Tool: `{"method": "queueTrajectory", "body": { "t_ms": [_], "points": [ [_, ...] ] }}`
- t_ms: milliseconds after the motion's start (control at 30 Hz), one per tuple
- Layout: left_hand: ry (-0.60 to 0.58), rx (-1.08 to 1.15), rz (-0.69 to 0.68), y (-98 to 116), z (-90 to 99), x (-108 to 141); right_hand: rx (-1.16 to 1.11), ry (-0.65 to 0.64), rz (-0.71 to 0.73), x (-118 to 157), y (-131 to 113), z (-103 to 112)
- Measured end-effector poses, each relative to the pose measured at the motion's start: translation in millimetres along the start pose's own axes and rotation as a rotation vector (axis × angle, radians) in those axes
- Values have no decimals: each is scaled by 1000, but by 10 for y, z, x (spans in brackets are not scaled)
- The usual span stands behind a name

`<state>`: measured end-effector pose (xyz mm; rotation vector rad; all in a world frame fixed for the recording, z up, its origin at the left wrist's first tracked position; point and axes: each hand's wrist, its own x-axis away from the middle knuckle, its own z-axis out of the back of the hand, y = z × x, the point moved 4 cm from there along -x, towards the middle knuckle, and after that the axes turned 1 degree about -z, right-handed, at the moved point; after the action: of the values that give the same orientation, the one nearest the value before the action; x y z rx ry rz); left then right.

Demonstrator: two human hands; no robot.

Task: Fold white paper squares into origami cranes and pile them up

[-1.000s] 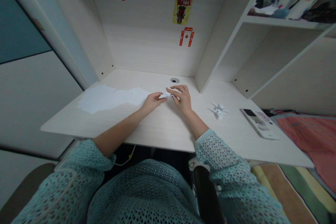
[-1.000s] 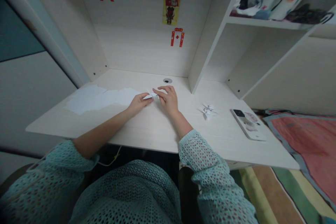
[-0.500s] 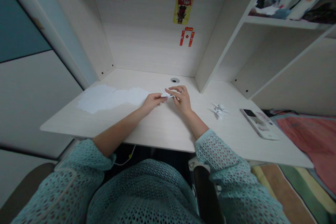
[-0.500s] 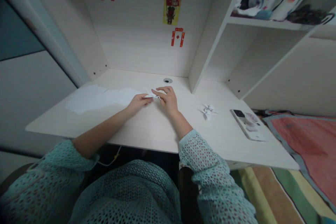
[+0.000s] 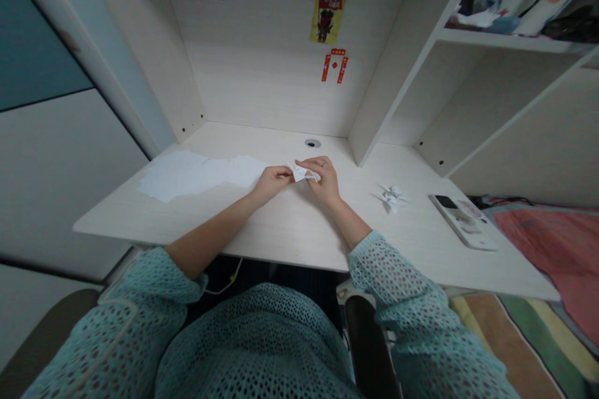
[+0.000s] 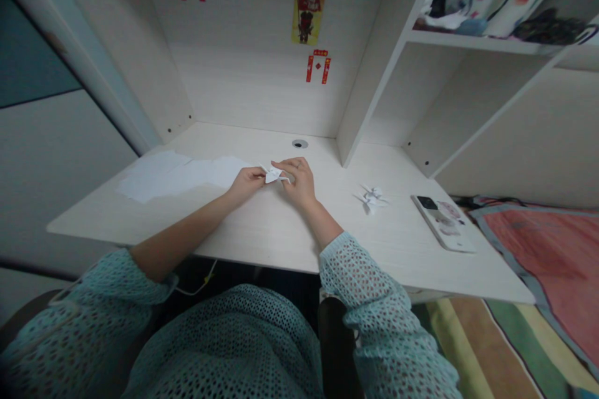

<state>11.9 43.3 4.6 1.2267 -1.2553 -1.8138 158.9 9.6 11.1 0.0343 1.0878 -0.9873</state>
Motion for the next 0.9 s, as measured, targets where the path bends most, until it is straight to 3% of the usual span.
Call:
{"method": "queueTrajectory", "body": {
  "t_ms": [533, 900],
  "points": [
    [23, -78, -94, 78, -5, 22, 120, 80, -40, 48, -31, -58],
    [10, -49, -68, -3, -39, 45, -54, 76, -107, 39, 7, -37]
  ]
}}
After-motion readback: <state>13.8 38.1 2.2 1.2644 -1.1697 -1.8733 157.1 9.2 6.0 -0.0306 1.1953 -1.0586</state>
